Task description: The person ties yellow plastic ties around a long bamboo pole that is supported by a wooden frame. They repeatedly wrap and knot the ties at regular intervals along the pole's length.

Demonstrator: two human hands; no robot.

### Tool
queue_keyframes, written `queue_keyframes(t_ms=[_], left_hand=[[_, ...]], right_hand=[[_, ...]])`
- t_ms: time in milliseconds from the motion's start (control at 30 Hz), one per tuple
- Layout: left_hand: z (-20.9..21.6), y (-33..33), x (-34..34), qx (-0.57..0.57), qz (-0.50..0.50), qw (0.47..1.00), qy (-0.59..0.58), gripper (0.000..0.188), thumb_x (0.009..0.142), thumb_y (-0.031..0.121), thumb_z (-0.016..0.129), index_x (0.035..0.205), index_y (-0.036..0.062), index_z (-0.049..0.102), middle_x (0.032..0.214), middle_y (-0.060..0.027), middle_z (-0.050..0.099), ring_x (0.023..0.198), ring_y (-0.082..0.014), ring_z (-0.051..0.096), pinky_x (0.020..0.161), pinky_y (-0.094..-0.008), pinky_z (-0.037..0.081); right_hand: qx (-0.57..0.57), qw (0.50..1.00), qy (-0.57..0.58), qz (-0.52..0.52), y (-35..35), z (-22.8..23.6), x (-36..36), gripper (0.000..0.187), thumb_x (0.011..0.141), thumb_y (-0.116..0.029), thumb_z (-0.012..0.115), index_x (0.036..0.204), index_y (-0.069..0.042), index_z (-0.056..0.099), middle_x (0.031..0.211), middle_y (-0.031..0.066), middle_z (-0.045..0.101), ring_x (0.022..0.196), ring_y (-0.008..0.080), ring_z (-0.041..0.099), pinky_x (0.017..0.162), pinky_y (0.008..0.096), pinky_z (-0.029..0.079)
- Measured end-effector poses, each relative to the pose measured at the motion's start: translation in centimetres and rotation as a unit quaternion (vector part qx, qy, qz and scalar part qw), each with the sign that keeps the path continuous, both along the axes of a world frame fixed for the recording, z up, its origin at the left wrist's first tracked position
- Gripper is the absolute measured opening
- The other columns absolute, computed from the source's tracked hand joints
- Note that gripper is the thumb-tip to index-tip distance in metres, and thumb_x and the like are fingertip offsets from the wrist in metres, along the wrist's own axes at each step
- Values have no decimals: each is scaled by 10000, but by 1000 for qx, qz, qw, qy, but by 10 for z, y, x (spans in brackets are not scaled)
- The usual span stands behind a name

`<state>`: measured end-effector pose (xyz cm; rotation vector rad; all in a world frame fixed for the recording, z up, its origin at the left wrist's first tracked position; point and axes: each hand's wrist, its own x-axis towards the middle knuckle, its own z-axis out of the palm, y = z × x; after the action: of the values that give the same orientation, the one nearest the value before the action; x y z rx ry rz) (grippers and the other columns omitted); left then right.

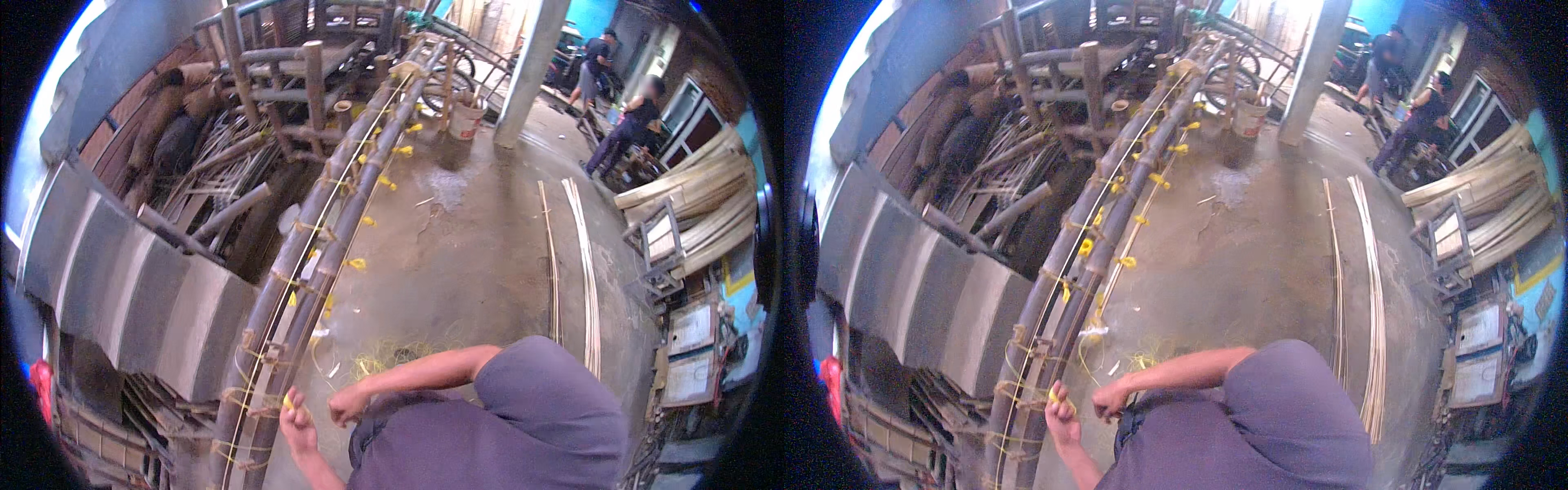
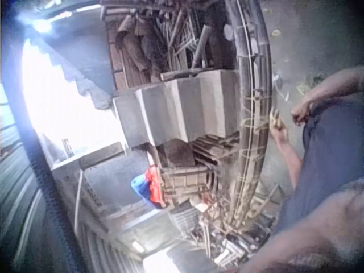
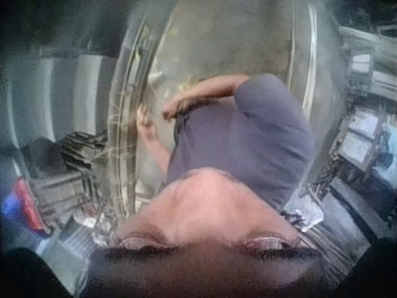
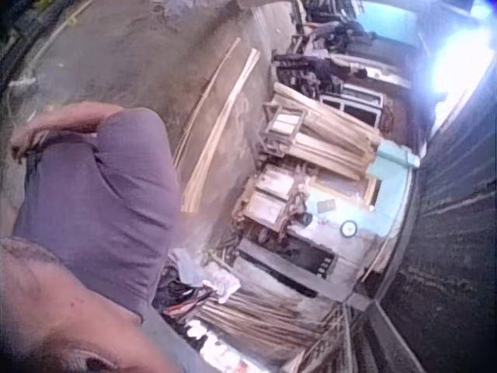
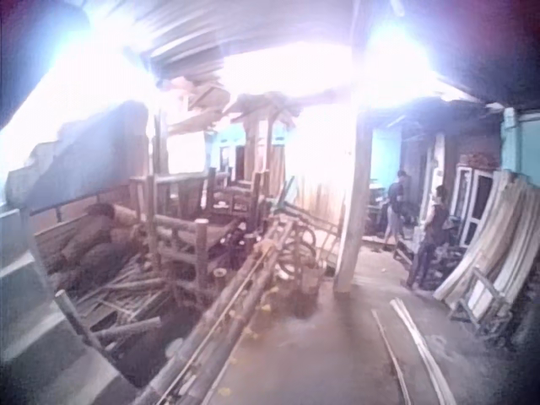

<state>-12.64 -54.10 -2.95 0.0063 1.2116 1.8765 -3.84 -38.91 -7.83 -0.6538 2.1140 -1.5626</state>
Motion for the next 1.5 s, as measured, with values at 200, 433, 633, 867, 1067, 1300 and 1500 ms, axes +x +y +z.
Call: queue_keyframes(t_ms=[200, 433, 633, 867, 1067, 1300, 1500], left_hand=[[12, 6, -4, -184, -154, 957, 162, 451, 748, 80, 473, 1184, -34, 487, 1007, -145, 619, 565, -83, 500, 542, -179, 418], [-1, -9, -27, -248, -307, 880, 263, 488, 721, -26, 473, 1208, -40, 458, 1064, -150, 602, 581, -92, 531, 486, -179, 404], [2, -9, -17, 25, -87, 995, -43, 423, 711, -19, 495, 1131, -56, 522, 906, -163, 631, 622, -119, 555, 520, -209, 431], [-18, -4, -13, -23, 0, 992, 120, 353, 771, 17, 468, 1117, -25, 526, 970, -90, 614, 521, -46, 452, 449, -171, 369], [24, -20, -17, -179, -328, 881, 289, 416, 773, 12, 454, 1185, -40, 485, 990, -104, 646, 506, -72, 484, 483, -187, 415], [-6, -13, -24, 110, -54, 990, -75, 422, 713, -24, 502, 1130, -75, 530, 880, -159, 644, 559, -128, 528, 560, -210, 460], [-20, -7, -20, -98, -70, 972, 203, 382, 724, -32, 476, 1101, -57, 541, 866, -118, 631, 552, -68, 504, 496, -166, 415]], right_hand=[[-36, 956, 91, -275, 9, 44, -13, 197, 761, -214, 589, 764, -23, 637, 661, 120, 628, 586, 190, 600, 556, 345, 471], [0, 857, 124, -500, 20, 34, -20, 162, 743, -156, 546, 779, -30, 641, 671, 118, 619, 648, 194, 612, 590, 358, 483], [-31, 932, 44, -357, 2, 21, -2, 164, 742, -153, 528, 759, -26, 630, 652, 114, 621, 614, 176, 608, 571, 355, 476], [-47, 989, -59, -129, -20, 24, 4, 163, 761, -145, 515, 783, -25, 624, 655, 93, 607, 538, 209, 576, 492, 369, 449], [-201, 896, -94, -384, 31, 30, -13, 158, 776, -142, 521, 807, -26, 622, 588, 42, 547, 525, 153, 520, 511, 334, 430], [-99, 972, -78, -199, -6, -15, -1, 216, 818, -187, 488, 836, -31, 636, 648, 74, 603, 595, 152, 582, 539, 312, 457], [-28, 895, 89, -436, 19, 16, -17, 230, 852, -203, 488, 816, -20, 623, 640, 77, 609, 585, 167, 587, 562, 339, 471]])
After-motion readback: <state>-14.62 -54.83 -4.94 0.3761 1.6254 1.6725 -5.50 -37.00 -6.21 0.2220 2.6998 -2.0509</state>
